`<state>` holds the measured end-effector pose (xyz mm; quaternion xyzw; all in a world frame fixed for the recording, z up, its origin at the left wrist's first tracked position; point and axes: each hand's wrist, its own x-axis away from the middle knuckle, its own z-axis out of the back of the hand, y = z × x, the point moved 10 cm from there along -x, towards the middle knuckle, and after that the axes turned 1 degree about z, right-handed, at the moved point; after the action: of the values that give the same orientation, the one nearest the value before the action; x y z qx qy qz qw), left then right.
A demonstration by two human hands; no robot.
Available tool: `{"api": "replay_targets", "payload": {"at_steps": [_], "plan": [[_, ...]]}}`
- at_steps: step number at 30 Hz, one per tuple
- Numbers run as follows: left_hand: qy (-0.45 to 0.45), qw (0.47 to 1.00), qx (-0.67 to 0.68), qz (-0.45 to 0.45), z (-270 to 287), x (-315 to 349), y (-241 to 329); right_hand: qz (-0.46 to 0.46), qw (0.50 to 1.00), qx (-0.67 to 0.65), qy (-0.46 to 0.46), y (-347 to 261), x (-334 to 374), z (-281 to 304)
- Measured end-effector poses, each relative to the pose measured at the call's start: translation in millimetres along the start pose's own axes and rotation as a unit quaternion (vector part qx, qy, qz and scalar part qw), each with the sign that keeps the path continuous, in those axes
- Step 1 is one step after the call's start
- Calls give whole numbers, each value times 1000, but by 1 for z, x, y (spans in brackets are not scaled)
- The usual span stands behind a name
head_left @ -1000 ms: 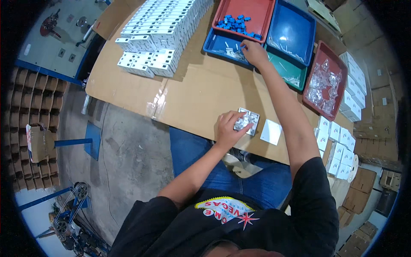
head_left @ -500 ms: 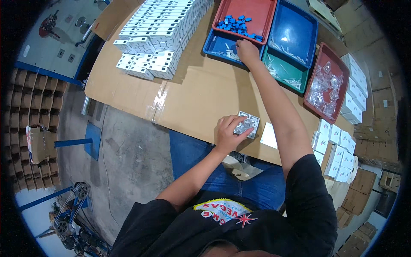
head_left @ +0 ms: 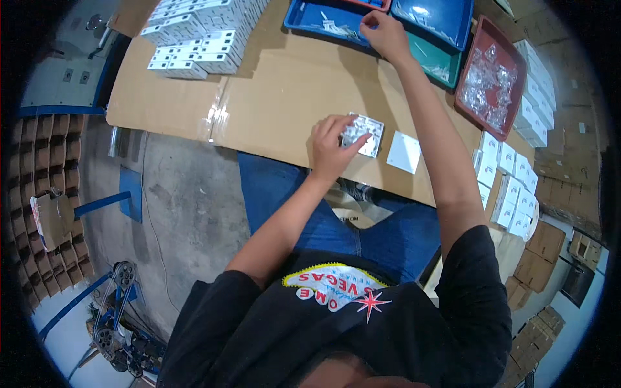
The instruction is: The person is assembling and packaging small electronic components into white boxes.
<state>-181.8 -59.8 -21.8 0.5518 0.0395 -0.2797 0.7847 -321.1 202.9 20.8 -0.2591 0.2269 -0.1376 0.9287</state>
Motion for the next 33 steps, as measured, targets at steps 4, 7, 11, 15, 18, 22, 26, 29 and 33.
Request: {"api": "replay_targets", "payload": {"at_steps": [4,7,11,15,18,22,26,29,33], "plan": [[28,998,46,-9,0,-2,-3,-59,992,-106,19,24,65,38],[32,997,64,-6,-1,1,-3,-137,958,-250,36,27,139,56],[36,999,16,-29,4,2,6,-201,916,-338,84,6,213,76],[52,997,23,-51,4,4,4,-192,898,-385,87,-23,241,71],[50,996,20,-69,1,7,6,-177,907,-373,81,-41,249,70],[26,997,45,-60,-4,10,4,-160,934,-312,70,-50,255,67],[16,995,26,-94,-4,12,8,-92,975,-196,45,-68,255,67],[7,995,16,-100,-5,13,9,-62,984,-162,36,-78,255,68],[2,995,8,-99,-5,13,10,-70,985,-158,14,-75,255,61]]}}
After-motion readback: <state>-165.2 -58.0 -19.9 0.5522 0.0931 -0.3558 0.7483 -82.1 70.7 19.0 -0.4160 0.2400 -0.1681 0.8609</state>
